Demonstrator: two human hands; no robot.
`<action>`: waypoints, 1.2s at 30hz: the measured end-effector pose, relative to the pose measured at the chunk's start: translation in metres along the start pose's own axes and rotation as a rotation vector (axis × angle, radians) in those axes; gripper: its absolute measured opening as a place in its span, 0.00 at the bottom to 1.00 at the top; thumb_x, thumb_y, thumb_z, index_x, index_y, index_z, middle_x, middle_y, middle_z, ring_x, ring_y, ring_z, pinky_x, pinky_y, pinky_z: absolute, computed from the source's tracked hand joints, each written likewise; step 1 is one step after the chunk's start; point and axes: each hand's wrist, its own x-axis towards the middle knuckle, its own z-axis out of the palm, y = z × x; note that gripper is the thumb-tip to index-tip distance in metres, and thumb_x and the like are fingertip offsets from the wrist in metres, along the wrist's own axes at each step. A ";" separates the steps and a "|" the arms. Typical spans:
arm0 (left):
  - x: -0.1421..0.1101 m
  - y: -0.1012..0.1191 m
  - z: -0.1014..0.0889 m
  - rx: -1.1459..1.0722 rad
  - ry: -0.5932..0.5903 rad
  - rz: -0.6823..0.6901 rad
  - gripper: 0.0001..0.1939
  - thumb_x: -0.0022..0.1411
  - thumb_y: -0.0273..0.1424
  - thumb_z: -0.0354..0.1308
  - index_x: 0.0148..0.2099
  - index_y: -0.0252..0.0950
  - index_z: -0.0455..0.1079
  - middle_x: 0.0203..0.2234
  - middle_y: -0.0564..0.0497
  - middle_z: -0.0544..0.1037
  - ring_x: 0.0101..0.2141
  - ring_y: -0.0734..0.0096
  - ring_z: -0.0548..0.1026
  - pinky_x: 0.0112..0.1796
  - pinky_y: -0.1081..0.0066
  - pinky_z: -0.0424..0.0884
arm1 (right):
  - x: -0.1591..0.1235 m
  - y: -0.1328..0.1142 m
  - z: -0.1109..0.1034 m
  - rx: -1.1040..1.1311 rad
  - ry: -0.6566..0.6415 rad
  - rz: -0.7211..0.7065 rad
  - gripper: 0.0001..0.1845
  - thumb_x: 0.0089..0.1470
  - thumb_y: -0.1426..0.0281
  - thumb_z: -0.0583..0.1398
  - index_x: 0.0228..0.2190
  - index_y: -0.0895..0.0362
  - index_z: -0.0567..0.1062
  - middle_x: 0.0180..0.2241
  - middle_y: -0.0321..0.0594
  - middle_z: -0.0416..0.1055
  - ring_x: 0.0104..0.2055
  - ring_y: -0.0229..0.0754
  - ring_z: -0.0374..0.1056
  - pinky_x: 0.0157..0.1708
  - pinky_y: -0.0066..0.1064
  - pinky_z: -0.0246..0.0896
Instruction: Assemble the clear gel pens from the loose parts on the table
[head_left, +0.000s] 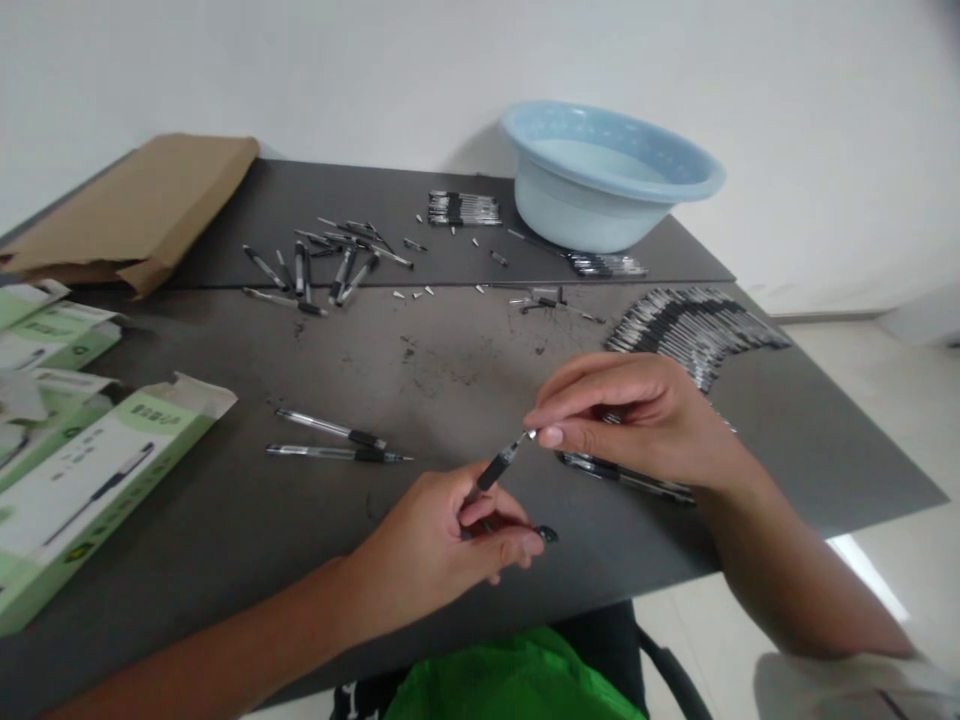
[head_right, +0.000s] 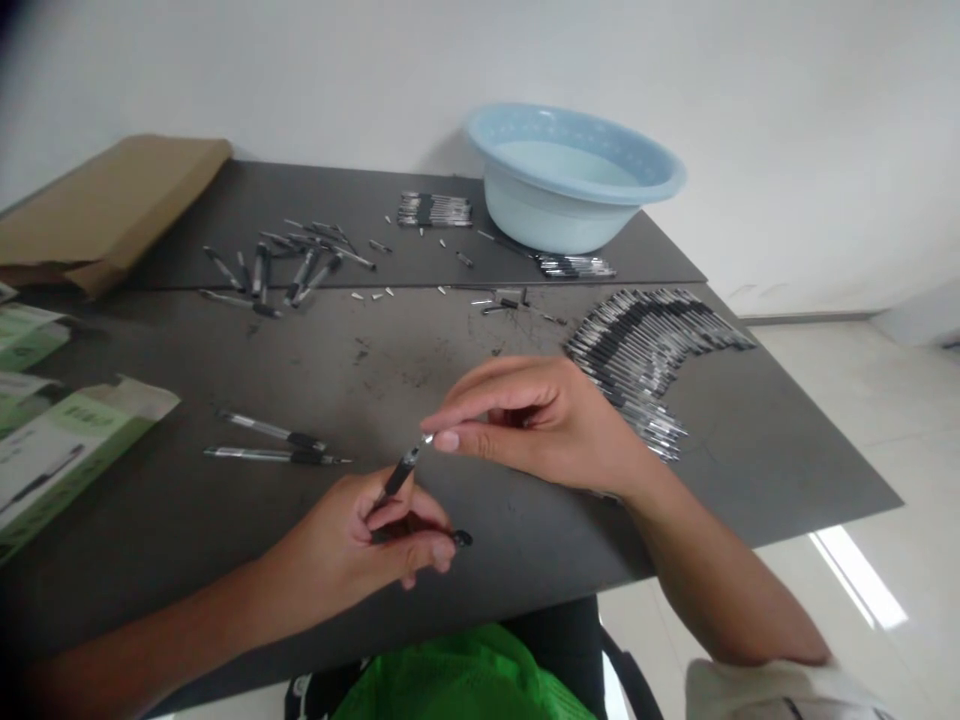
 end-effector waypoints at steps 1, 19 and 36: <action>0.000 0.000 0.000 0.002 -0.007 -0.008 0.11 0.63 0.37 0.71 0.36 0.34 0.77 0.27 0.49 0.84 0.24 0.70 0.79 0.26 0.73 0.77 | -0.001 0.000 -0.001 -0.021 -0.007 -0.004 0.10 0.58 0.73 0.72 0.42 0.50 0.88 0.39 0.38 0.85 0.39 0.37 0.80 0.38 0.27 0.76; 0.000 -0.004 0.001 0.060 -0.141 -0.154 0.07 0.64 0.35 0.70 0.39 0.37 0.82 0.27 0.52 0.84 0.24 0.70 0.80 0.26 0.75 0.78 | -0.012 0.004 -0.005 -0.183 -0.127 0.138 0.15 0.56 0.70 0.72 0.46 0.51 0.86 0.34 0.32 0.83 0.21 0.30 0.62 0.16 0.24 0.54; -0.001 -0.004 0.003 -0.046 -0.027 -0.059 0.07 0.64 0.35 0.71 0.37 0.36 0.83 0.28 0.52 0.85 0.24 0.73 0.79 0.27 0.76 0.79 | -0.006 0.016 0.027 -0.086 0.060 -0.052 0.12 0.51 0.60 0.77 0.37 0.51 0.87 0.32 0.36 0.84 0.34 0.41 0.77 0.40 0.35 0.71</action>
